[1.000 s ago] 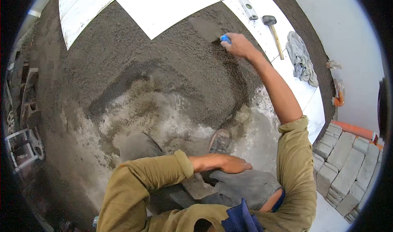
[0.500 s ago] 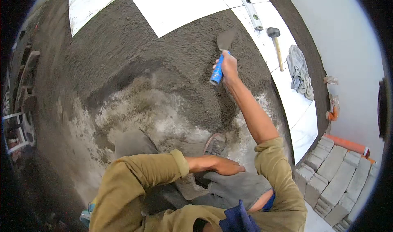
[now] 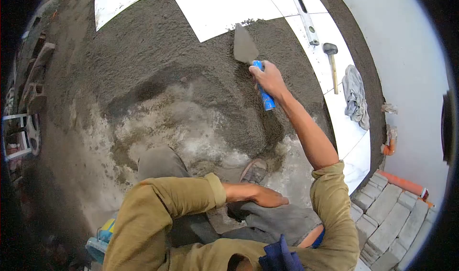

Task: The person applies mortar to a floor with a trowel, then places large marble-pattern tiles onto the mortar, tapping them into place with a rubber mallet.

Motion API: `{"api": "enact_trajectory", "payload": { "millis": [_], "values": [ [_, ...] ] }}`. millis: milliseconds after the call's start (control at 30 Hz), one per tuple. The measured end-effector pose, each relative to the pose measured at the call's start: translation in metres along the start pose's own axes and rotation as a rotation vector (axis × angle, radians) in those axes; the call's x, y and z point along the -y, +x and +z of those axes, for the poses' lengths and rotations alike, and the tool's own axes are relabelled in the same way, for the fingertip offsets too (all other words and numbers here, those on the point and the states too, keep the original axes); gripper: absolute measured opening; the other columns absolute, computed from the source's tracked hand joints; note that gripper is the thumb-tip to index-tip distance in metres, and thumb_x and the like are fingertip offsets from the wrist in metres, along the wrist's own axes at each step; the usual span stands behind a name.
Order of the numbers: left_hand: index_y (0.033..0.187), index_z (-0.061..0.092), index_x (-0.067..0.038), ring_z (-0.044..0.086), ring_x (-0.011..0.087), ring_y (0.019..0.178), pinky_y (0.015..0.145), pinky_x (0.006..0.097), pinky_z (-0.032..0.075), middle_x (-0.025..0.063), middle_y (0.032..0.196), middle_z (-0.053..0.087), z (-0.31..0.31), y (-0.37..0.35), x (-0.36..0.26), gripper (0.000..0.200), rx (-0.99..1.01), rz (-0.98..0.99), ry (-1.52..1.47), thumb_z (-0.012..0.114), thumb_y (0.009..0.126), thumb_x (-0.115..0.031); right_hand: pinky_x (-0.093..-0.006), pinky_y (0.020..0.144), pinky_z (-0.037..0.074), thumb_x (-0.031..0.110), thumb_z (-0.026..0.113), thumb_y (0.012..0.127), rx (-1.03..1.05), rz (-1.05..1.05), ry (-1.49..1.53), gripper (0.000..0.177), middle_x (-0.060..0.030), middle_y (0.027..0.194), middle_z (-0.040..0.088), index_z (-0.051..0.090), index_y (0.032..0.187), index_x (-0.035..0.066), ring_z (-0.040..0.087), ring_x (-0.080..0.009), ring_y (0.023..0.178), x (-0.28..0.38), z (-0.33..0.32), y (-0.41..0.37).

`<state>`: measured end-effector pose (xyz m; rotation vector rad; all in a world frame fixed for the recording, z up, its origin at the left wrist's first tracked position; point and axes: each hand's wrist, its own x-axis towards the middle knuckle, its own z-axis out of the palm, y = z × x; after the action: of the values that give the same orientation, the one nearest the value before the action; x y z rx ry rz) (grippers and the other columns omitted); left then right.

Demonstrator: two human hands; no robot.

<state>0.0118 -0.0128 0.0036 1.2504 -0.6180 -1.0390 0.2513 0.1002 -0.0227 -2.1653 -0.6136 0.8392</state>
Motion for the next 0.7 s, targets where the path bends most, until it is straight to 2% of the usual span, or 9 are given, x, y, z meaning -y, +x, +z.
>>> {"api": "enact_trajectory", "payload": {
  "millis": [33, 133, 200, 233, 300, 467, 600, 633, 700],
  "values": [
    [0.123, 0.054, 0.002, 0.054, 0.0389, 0.115, 0.099, 0.0470, 0.039, 0.0261, 0.128, 0.057, -0.001, 0.000, -0.001, 0.051, 0.016, 0.023, -0.009, 0.025, 0.102, -0.034, -0.0400, 0.056, 0.054, 0.034, 0.059, 0.088, -0.001, -0.001, 0.000, 0.038, -0.0194, 0.077, 0.064, 0.055, 0.092, -0.004, 0.067, -0.0253, 0.058, -0.009, 0.001, 0.010],
    [0.125, 0.054, 0.005, 0.052, 0.0375, 0.117, 0.101, 0.0459, 0.035, 0.0250, 0.133, 0.055, -0.006, -0.008, -0.012, 0.058, 0.017, -0.019, -0.060, 0.028, 0.098, -0.040, -0.0460, 0.070, 0.054, 0.036, 0.060, 0.086, -0.093, -0.156, -0.172, 0.042, -0.0256, 0.087, 0.065, 0.056, 0.096, -0.005, 0.069, -0.0363, 0.074, -0.014, 0.002, 0.033],
    [0.125, 0.054, 0.005, 0.052, 0.0374, 0.117, 0.101, 0.0458, 0.036, 0.0247, 0.132, 0.056, -0.007, -0.007, -0.010, 0.058, 0.022, -0.017, -0.051, 0.027, 0.099, -0.039, -0.0499, 0.081, 0.050, 0.038, 0.061, 0.084, 0.088, -0.116, -0.135, 0.046, -0.0300, 0.095, 0.065, 0.057, 0.098, -0.006, 0.065, -0.0456, 0.087, -0.001, 0.004, 0.037],
    [0.124, 0.055, 0.005, 0.052, 0.0372, 0.117, 0.100, 0.0457, 0.036, 0.0244, 0.131, 0.056, -0.007, -0.005, -0.009, 0.057, 0.022, -0.007, -0.043, 0.027, 0.099, -0.039, -0.0499, 0.081, 0.050, 0.038, 0.061, 0.084, 0.067, -0.106, -0.127, 0.046, -0.0300, 0.095, 0.065, 0.057, 0.098, -0.006, 0.065, -0.0456, 0.087, 0.000, 0.007, 0.042],
    [0.123, 0.055, 0.003, 0.054, 0.0380, 0.116, 0.099, 0.0459, 0.038, 0.0251, 0.128, 0.057, -0.006, 0.001, -0.001, 0.051, 0.045, 0.021, -0.010, 0.029, 0.100, -0.034, -0.0504, 0.083, 0.050, 0.037, 0.060, 0.082, 0.020, -0.247, -0.402, 0.047, -0.0322, 0.101, 0.064, 0.061, 0.100, -0.006, 0.063, -0.0478, 0.092, 0.001, 0.009, 0.058],
    [0.121, 0.056, 0.001, 0.055, 0.0393, 0.116, 0.099, 0.0456, 0.040, 0.0256, 0.125, 0.058, -0.007, -0.001, 0.006, 0.041, 0.035, 0.056, -0.024, 0.035, 0.099, -0.027, -0.0481, 0.088, 0.050, 0.033, 0.058, 0.081, -0.094, -0.082, -0.400, 0.045, -0.0333, 0.104, 0.064, 0.066, 0.097, -0.008, 0.063, -0.0463, 0.100, 0.005, -0.035, 0.093],
    [0.124, 0.053, 0.000, 0.053, 0.0404, 0.119, 0.100, 0.0458, 0.040, 0.0258, 0.126, 0.058, -0.007, -0.009, 0.009, 0.039, -0.043, 0.120, 0.151, 0.033, 0.101, -0.024, -0.0455, 0.091, 0.050, 0.032, 0.057, 0.081, -0.274, 0.049, -0.359, 0.045, -0.0305, 0.101, 0.066, 0.067, 0.091, -0.010, 0.064, -0.0451, 0.100, -0.014, -0.070, 0.122],
    [0.126, 0.052, 0.000, 0.052, 0.0414, 0.121, 0.100, 0.0462, 0.040, 0.0259, 0.126, 0.057, -0.010, -0.011, 0.003, 0.040, -0.047, 0.122, 0.168, 0.032, 0.101, -0.024, -0.0455, 0.091, 0.050, 0.032, 0.057, 0.081, -0.283, 0.050, -0.356, 0.045, -0.0305, 0.101, 0.066, 0.067, 0.091, -0.010, 0.064, -0.0451, 0.100, -0.019, -0.075, 0.128],
    [0.126, 0.052, 0.000, 0.052, 0.0411, 0.120, 0.100, 0.0461, 0.040, 0.0258, 0.126, 0.057, -0.013, -0.012, 0.000, 0.039, -0.034, 0.081, 0.130, 0.033, 0.101, -0.024, -0.0418, 0.061, 0.056, 0.028, 0.058, 0.085, -0.361, 0.103, -0.136, 0.038, -0.0240, 0.079, 0.067, 0.062, 0.085, -0.010, 0.071, -0.0289, 0.079, -0.020, -0.082, 0.130]
  ]
}}
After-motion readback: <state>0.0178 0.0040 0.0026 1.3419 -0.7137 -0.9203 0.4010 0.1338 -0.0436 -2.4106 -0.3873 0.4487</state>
